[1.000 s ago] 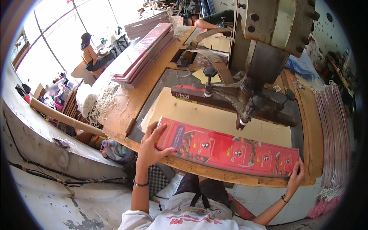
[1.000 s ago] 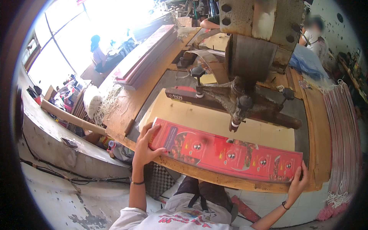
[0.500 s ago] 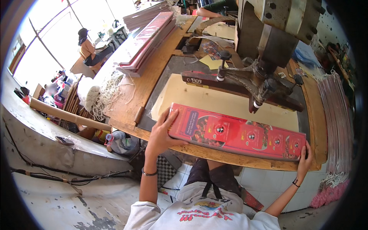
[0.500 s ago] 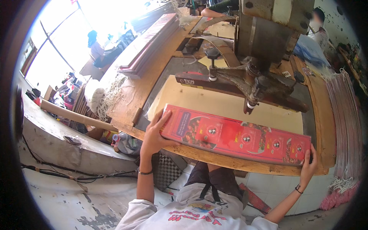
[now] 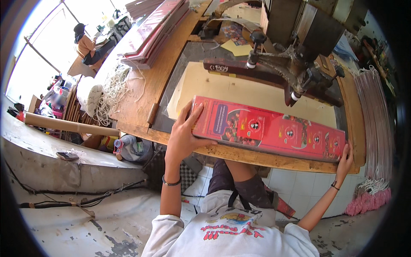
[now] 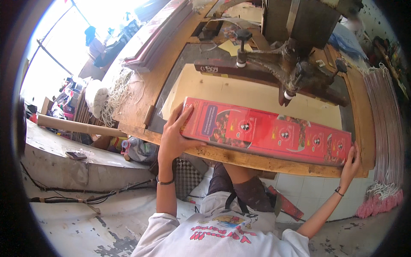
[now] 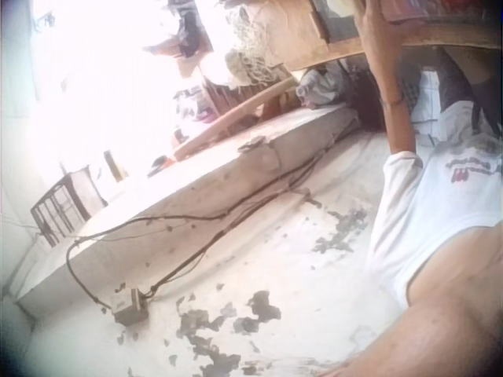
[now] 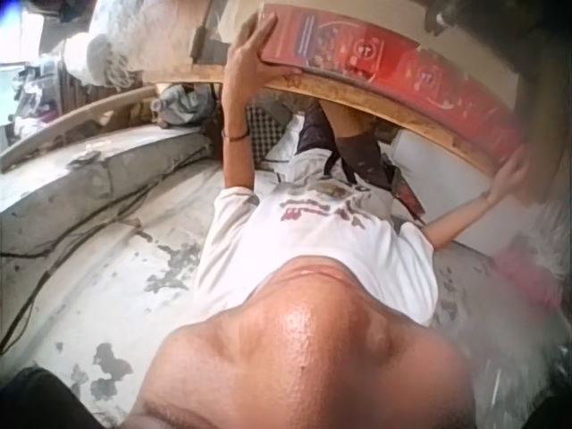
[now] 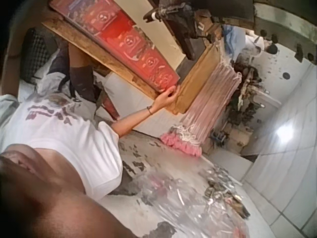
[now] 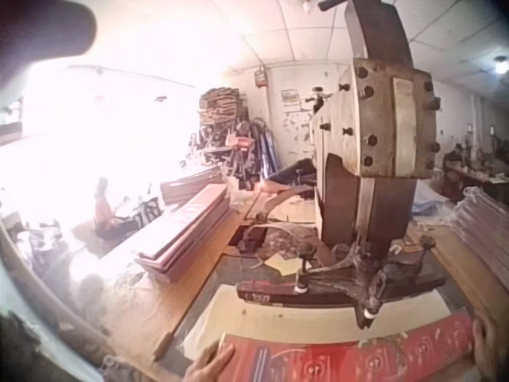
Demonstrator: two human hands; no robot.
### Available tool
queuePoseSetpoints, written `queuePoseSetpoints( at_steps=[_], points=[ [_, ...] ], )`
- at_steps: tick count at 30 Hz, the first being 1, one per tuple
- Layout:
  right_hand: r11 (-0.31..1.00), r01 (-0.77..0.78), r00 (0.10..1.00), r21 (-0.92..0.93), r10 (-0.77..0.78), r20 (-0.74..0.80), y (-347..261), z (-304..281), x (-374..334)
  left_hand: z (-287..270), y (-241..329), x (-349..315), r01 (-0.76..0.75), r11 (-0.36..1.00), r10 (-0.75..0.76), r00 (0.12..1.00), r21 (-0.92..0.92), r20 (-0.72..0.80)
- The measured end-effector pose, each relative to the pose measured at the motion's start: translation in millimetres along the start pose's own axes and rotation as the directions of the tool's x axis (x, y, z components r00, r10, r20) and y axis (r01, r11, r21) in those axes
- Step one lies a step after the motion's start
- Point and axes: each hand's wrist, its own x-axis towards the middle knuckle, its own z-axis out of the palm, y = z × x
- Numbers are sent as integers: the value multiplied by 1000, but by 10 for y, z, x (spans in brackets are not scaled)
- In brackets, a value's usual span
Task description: The person ties white strings through pre-punched holes in red cardboard envelopes and then places the stack under a manual mechanical press to compress them.
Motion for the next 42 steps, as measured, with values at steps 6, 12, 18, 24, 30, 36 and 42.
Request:
queuePoseSetpoints(
  at_steps=[6, 12, 18, 24, 30, 36, 42],
  points=[
    [1000, 12, 997, 5, -12, 75, 3, -27, -17, -3, -30, -29, -24, 999, 25, 1000, -20, 3],
    [998, 57, 997, -31, -55, 56, -8, 34, -40, 6, -53, -18, -16, 1000, 16, 1000, -21, -3],
    [999, 34, 999, -30, -33, 33, -52, 20, -30, 22, -46, -15, -19, 998, 17, 999, -54, -28],
    [999, 29, 1000, -29, -29, 6, -13, 78, -37, 57, -1, 18, 10, 987, -22, 997, -162, -73],
    [998, 25, 1000, -58, -25, 13, -93, 60, -42, 35, -84, 26, -12, 986, -1, 997, -164, -80],
    [1000, -13, 1000, -17, 13, 13, -104, 67, -56, 68, -68, 36, -8, 986, -8, 995, -164, -97],
    [999, 0, 1000, -35, -1, -27, -137, 111, -33, 63, -33, 39, 17, 986, -35, 994, -164, -103]
  ],
)
